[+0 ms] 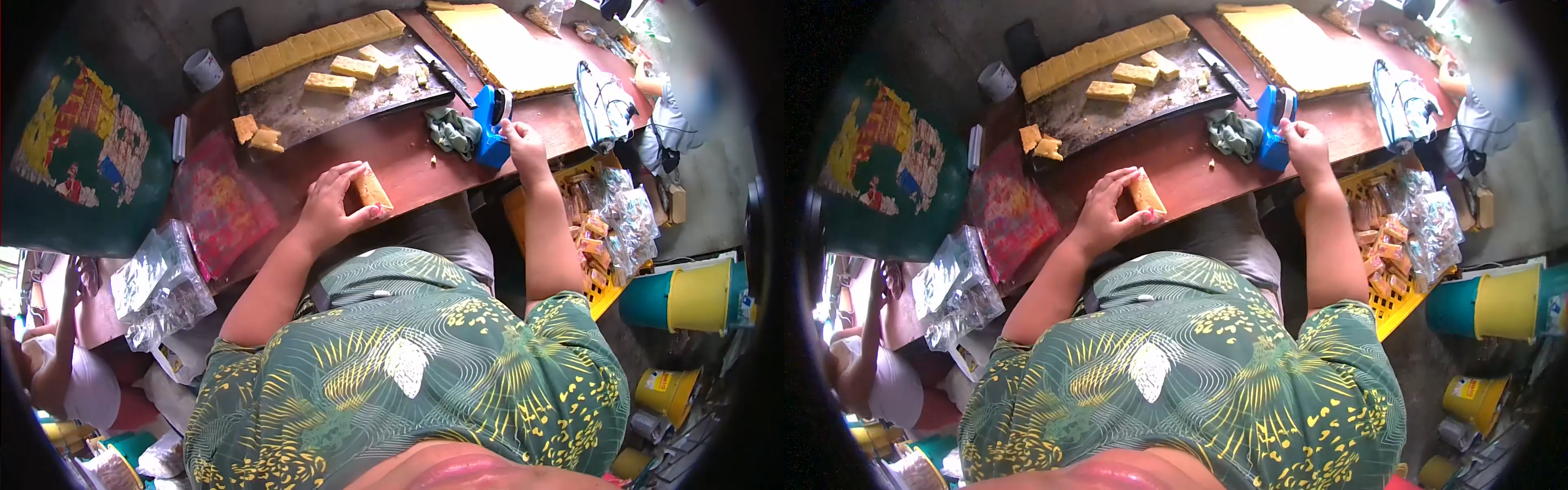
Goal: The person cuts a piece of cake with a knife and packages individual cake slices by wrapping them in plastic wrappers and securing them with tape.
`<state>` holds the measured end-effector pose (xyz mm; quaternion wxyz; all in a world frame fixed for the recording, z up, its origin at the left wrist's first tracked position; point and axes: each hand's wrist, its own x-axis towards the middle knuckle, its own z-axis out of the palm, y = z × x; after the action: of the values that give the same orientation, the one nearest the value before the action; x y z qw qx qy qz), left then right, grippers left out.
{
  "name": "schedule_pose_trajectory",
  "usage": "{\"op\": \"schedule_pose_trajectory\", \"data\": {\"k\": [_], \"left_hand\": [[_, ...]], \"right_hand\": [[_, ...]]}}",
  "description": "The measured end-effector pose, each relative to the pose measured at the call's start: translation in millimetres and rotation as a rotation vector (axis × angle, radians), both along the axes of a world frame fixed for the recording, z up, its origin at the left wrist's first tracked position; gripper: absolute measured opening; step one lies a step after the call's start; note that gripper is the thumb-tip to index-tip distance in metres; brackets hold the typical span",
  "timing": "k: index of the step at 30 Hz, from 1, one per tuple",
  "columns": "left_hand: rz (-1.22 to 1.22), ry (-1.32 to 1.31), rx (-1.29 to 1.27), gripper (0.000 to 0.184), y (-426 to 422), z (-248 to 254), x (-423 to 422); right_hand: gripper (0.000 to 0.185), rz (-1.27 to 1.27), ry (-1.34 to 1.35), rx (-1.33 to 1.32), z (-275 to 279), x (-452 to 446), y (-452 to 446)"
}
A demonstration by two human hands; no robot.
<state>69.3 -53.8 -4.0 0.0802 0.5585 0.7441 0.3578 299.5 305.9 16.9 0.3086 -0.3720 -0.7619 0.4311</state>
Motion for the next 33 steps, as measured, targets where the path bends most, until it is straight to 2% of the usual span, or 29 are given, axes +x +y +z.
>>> {"op": "schedule_pose_trajectory", "data": {"k": [3,6,10,13,14,15,18,20,23,26,30,31,33], "left_hand": [[0.0,-0.02,0.012,0.075,-1.2,0.8,-1.0],[0.003,-0.009,0.027,0.072,-1.3,5.3,1.0],[-0.011,-0.003,0.024,0.071,-0.9,2.6,-0.4],[-0.011,0.003,0.02,0.076,-0.5,-1.9,-1.8],[-0.01,-0.001,0.02,0.076,-1.1,-2.0,-2.2],[-0.011,-0.003,0.02,0.076,-0.8,-1.5,-2.3],[-0.02,-0.018,0.04,0.072,-1.0,-0.3,-2.0],[-0.032,-0.023,0.061,0.067,-1.0,-5.0,-4.5],[-0.049,-0.094,0.075,0.061,0.8,-10.1,-10.1],[-0.051,-0.063,0.073,0.057,-0.5,-7.0,-9.1],[0.003,0.005,0.075,0.053,0.1,-7.7,-3.4],[0.01,0.015,0.078,0.051,-0.4,-8.5,-3.6],[0.038,0.018,0.089,0.045,-1.0,-6.9,-1.3]], "right_hand": [[0.029,-0.051,0.028,0.692,17.6,1.2,-48.3],[0.03,-0.137,-0.153,0.834,-6.1,25.0,-55.4],[0.033,-0.177,-0.271,0.536,-35.4,49.5,-41.7],[0.026,0.102,-0.078,0.135,-15.4,14.7,-98.2],[0.019,0.281,-0.097,0.228,-21.1,1.6,-109.2],[0.016,0.438,-0.114,0.162,-5.0,-12.2,-137.9],[0.017,0.783,0.063,0.25,-0.1,-46.1,-187.5],[0.028,0.908,0.013,0.009,-8.7,-66.6,-186.7],[0.043,0.785,-0.035,0.006,-11.3,-90.3,-175.8],[0.053,0.651,-0.07,0.112,-10.0,-110.5,-169.6],[0.048,0.532,0.058,0.195,-5.3,-106.2,-160.6],[0.047,0.492,0.125,0.288,13.7,-92.4,-156.1],[0.036,0.253,0.278,0.549,26.3,-62.9,-120.6]]}}
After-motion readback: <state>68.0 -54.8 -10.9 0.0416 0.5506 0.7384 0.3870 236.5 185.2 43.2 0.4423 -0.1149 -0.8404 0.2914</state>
